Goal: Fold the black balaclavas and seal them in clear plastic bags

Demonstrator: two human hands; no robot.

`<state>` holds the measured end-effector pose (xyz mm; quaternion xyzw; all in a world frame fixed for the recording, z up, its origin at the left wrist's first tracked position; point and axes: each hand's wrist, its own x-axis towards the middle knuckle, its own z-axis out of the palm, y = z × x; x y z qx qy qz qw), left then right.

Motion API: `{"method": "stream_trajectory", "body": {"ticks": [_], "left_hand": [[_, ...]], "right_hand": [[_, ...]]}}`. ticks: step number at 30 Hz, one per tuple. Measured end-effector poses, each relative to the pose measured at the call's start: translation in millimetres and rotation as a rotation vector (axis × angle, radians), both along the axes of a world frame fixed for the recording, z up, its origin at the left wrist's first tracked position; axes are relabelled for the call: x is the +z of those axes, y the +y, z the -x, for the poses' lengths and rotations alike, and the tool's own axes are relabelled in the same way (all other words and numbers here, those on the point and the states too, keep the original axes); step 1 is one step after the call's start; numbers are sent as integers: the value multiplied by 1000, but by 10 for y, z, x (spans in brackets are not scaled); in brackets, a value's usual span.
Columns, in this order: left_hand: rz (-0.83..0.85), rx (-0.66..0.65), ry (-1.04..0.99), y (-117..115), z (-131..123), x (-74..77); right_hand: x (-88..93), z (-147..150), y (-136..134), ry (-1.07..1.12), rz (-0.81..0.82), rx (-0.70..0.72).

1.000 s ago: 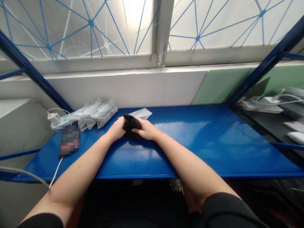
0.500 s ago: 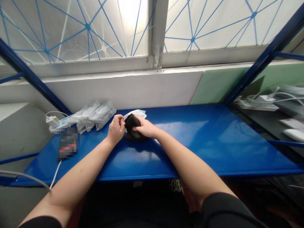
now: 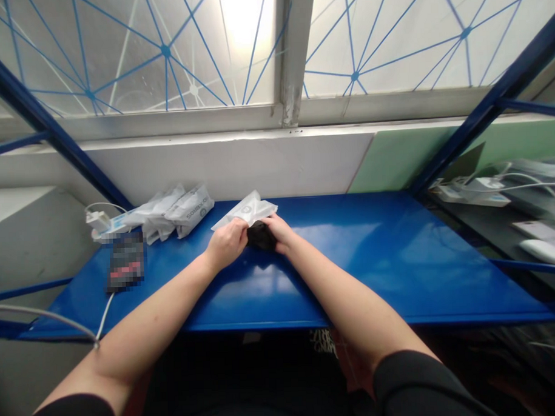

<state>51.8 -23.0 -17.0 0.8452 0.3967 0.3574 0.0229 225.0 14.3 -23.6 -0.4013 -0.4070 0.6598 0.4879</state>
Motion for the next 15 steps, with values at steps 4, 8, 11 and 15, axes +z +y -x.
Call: {"method": "stream_trajectory", "body": {"ticks": [4, 8, 11, 15], "left_hand": [[-78, 69, 21, 51, 19, -17], [-81, 202, -37, 98, 58, -29], [-66, 158, -32, 104, 81, -21], [-116, -19, -4, 86, 84, -2]], "right_hand": [[-16, 4, -12, -45, -86, 49], [26, 15, -74, -30, -70, 202], [24, 20, -81, -17, -51, 186], [-31, 42, -44, -11, -88, 98]]}}
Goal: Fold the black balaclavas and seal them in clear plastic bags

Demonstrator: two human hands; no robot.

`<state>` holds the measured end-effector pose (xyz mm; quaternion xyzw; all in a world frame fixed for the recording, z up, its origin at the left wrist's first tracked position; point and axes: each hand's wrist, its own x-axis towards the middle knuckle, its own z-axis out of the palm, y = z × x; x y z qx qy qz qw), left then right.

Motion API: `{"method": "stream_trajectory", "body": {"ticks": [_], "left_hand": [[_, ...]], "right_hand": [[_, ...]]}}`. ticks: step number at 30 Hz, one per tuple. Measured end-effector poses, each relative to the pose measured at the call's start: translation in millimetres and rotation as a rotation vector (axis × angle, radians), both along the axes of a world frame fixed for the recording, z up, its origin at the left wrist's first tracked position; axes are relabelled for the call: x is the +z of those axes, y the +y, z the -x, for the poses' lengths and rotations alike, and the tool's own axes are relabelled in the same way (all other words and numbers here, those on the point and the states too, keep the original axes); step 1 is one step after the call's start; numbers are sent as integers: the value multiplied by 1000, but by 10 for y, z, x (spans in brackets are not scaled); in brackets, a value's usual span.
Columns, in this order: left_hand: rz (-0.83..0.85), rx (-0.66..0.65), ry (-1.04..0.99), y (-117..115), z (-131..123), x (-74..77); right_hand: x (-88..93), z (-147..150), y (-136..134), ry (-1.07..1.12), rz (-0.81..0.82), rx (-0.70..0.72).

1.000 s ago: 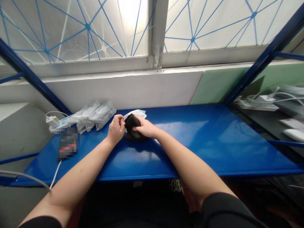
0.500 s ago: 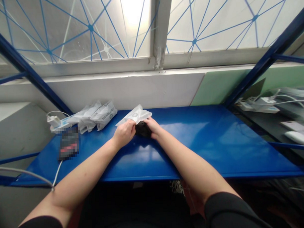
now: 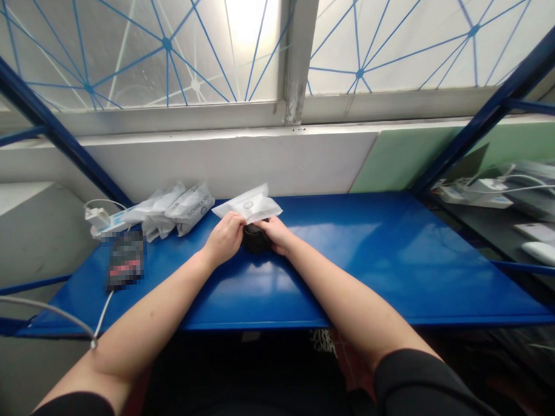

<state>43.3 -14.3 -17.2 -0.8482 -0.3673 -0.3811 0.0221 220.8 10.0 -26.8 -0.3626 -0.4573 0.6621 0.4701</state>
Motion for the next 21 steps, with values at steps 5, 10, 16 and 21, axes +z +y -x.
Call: {"method": "stream_trajectory", "body": {"ticks": [5, 10, 16, 21], "left_hand": [[-113, -46, 4, -20, -25, 5], [-127, 80, 19, -9, -31, -6], [-58, 149, 74, -10, -23, 1], [65, 397, 86, -31, -19, 23]], "right_hand": [[-37, 45, 26, 19, -42, -141], [3, 25, 2, 71, 72, -60], [64, -88, -15, 84, 202, 171], [62, -115, 8, 141, 162, 183]]}}
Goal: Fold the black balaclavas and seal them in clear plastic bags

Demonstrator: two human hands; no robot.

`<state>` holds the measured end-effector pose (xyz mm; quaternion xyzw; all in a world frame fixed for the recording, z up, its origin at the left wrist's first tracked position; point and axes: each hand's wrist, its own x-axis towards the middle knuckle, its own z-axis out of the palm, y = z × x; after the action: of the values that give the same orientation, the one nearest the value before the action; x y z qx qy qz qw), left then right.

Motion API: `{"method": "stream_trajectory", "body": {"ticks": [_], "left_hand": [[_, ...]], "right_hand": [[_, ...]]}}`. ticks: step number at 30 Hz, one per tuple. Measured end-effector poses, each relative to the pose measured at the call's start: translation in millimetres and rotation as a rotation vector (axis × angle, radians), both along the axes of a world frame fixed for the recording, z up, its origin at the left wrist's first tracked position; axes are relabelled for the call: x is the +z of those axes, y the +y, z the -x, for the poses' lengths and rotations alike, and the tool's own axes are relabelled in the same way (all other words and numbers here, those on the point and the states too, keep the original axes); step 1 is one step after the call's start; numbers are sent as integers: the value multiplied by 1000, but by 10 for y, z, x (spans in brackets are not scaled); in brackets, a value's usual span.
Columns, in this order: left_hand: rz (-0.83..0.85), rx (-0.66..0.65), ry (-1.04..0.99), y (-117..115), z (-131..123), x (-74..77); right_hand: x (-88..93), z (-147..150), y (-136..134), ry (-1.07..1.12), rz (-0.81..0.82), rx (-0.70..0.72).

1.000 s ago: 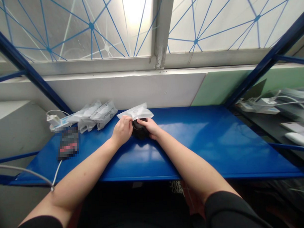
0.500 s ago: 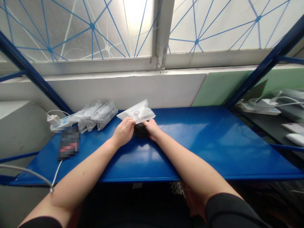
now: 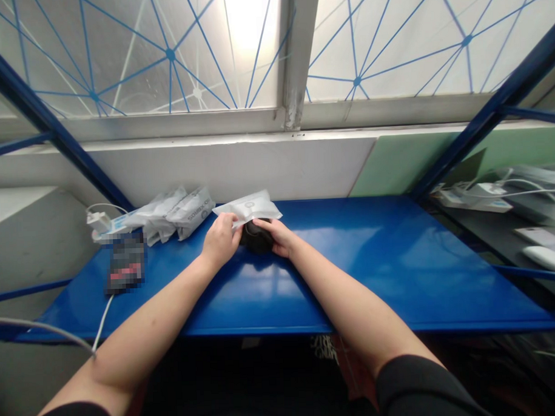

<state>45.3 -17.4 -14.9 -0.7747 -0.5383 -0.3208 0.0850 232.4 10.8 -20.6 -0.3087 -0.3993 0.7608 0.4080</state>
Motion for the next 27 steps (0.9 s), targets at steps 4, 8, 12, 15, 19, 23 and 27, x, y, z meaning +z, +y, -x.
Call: {"method": "stream_trajectory", "body": {"ticks": [4, 8, 12, 15, 19, 23, 27], "left_hand": [[164, 111, 48, 19, 2, -8], [219, 47, 93, -39, -89, -10], [192, -91, 189, -220, -325, -25], [153, -115, 253, -310, -477, -45], [149, 60, 252, -269, -491, -51], [208, 97, 194, -243, -454, -46], [258, -78, 203, -340, -540, -63]], "right_hand": [[-100, 66, 68, -28, 2, -190], [-240, 172, 142, -52, -11, -461], [-269, 257, 150, 23, -18, -667], [-210, 284, 118, 113, 25, -690], [-130, 307, 73, 164, 72, -588], [-125, 363, 33, 181, 58, -468], [-146, 376, -6, 155, 17, -460]]}}
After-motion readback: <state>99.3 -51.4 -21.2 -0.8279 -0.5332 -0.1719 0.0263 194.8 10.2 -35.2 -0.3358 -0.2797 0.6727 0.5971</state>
